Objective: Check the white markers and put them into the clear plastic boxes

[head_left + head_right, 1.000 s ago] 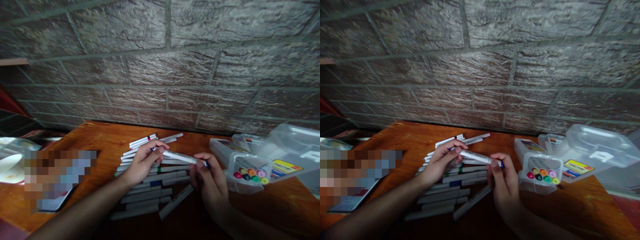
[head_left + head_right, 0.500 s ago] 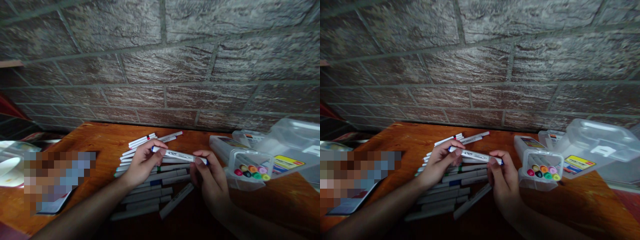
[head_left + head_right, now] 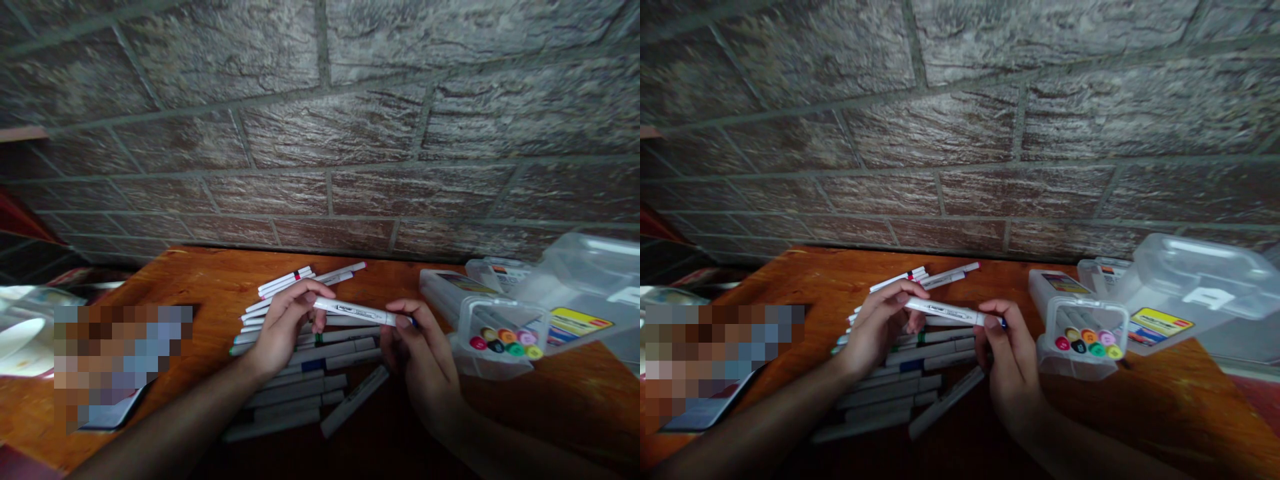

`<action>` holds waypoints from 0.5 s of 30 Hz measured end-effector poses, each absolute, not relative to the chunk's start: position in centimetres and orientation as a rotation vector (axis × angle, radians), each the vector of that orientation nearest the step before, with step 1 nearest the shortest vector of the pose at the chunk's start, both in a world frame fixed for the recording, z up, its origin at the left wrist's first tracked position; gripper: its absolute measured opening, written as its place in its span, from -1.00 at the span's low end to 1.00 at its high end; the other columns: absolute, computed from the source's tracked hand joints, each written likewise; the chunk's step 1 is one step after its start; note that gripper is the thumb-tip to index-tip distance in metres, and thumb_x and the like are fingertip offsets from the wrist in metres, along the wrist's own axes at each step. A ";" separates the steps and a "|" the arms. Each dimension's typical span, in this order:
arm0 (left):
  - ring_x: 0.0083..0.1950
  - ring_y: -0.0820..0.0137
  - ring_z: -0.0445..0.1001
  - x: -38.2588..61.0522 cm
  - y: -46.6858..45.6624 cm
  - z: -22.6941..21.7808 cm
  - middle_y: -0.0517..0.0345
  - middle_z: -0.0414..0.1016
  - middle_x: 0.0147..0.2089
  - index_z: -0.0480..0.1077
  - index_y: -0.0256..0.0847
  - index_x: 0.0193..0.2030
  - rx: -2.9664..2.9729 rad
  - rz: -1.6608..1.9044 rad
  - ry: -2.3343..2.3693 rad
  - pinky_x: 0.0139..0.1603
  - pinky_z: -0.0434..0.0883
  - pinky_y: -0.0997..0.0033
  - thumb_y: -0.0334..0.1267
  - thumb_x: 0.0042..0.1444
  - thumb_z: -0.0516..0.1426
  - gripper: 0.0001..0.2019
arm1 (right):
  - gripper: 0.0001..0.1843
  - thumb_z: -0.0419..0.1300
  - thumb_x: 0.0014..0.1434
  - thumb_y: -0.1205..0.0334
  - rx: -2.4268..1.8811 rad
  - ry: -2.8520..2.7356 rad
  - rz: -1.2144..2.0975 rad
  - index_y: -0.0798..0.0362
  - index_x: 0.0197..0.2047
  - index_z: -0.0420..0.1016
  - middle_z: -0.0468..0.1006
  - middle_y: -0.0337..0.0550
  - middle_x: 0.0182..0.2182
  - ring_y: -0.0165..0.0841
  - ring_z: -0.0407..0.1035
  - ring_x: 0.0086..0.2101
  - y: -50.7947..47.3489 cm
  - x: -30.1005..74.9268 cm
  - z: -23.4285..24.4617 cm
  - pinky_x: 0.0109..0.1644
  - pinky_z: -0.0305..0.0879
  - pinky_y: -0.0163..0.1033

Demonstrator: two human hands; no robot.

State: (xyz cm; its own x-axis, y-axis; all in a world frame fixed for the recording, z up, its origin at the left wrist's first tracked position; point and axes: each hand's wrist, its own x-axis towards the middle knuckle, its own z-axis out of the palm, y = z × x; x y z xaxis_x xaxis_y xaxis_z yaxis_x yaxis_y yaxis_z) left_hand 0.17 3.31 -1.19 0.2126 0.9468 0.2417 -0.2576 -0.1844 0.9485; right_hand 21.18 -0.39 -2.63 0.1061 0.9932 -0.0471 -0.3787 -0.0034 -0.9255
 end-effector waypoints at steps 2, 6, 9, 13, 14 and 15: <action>-0.45 0.42 0.39 0.2 3.3 -1.2 0.20 0.44 -0.50 0.58 -0.27 -0.08 1.293 1.291 0.746 -0.38 0.33 0.43 -0.19 0.40 0.11 -0.75 | -0.56 0.39 0.19 -0.22 -0.987 -0.836 1.307 -0.05 -0.12 0.47 0.39 -0.38 -0.60 -0.46 0.26 -0.60 -0.4 21.2 -2.7 -0.57 0.12 -0.44; -0.45 0.44 0.38 0.2 3.2 -1.2 0.23 0.43 -0.49 0.55 -0.25 -0.05 1.342 1.281 0.787 -0.37 0.33 0.44 -0.16 0.41 0.15 -0.78 | -0.59 0.36 0.25 -0.20 -0.992 -0.859 1.295 -0.05 -0.12 0.46 0.41 -0.37 -0.57 -0.46 0.27 -0.58 -0.3 21.1 -2.9 -0.56 0.13 -0.44; -0.45 0.45 0.39 0.3 3.0 -0.8 0.25 0.44 -0.48 0.52 -0.24 -0.05 1.361 1.257 0.815 -0.38 0.32 0.45 -0.13 0.40 0.18 -0.79 | -0.63 0.31 0.31 -0.18 -1.003 -0.907 1.264 -0.05 -0.12 0.45 0.38 -0.39 -0.57 -0.47 0.22 -0.60 -0.2 21.0 -3.1 -0.57 0.09 -0.43; -0.47 0.47 0.39 0.7 2.6 -0.3 0.25 0.47 -0.48 0.49 -0.24 -0.08 1.376 1.242 0.832 -0.42 0.32 0.47 -0.12 0.35 0.25 -0.79 | -0.67 0.23 0.39 -0.15 -0.985 -1.024 1.215 -0.05 -0.11 0.45 0.26 -0.46 -0.64 -0.48 0.08 -0.64 -0.1 21.2 -3.5 -0.59 -0.01 -0.40; -0.48 0.47 0.39 0.7 2.6 -0.2 0.26 0.47 -0.49 0.48 -0.24 -0.09 1.377 1.241 0.837 -0.42 0.31 0.48 -0.12 0.34 0.26 -0.79 | -0.68 0.22 0.40 -0.14 -0.976 -1.046 1.214 -0.05 -0.11 0.45 0.23 -0.47 -0.64 -0.47 0.06 -0.64 -0.2 21.3 -3.6 -0.59 -0.02 -0.39; -0.48 0.48 0.39 0.8 2.6 -0.2 0.26 0.48 -0.49 0.48 -0.24 -0.10 1.375 1.239 0.845 -0.43 0.31 0.49 -0.12 0.32 0.27 -0.78 | -0.69 0.21 0.41 -0.13 -0.970 -1.067 1.214 -0.05 -0.10 0.44 0.22 -0.47 -0.64 -0.47 0.04 -0.63 -0.2 21.3 -3.6 -0.58 -0.02 -0.39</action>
State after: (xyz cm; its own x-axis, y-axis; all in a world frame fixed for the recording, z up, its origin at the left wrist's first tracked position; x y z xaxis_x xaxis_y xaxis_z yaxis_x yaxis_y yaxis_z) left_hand 0.78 2.59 -0.19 0.2135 0.9507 0.2247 -0.1384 -0.1982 0.9703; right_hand 21.33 -0.20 -3.63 0.0377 0.9938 0.1048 -0.2311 0.1107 -0.9666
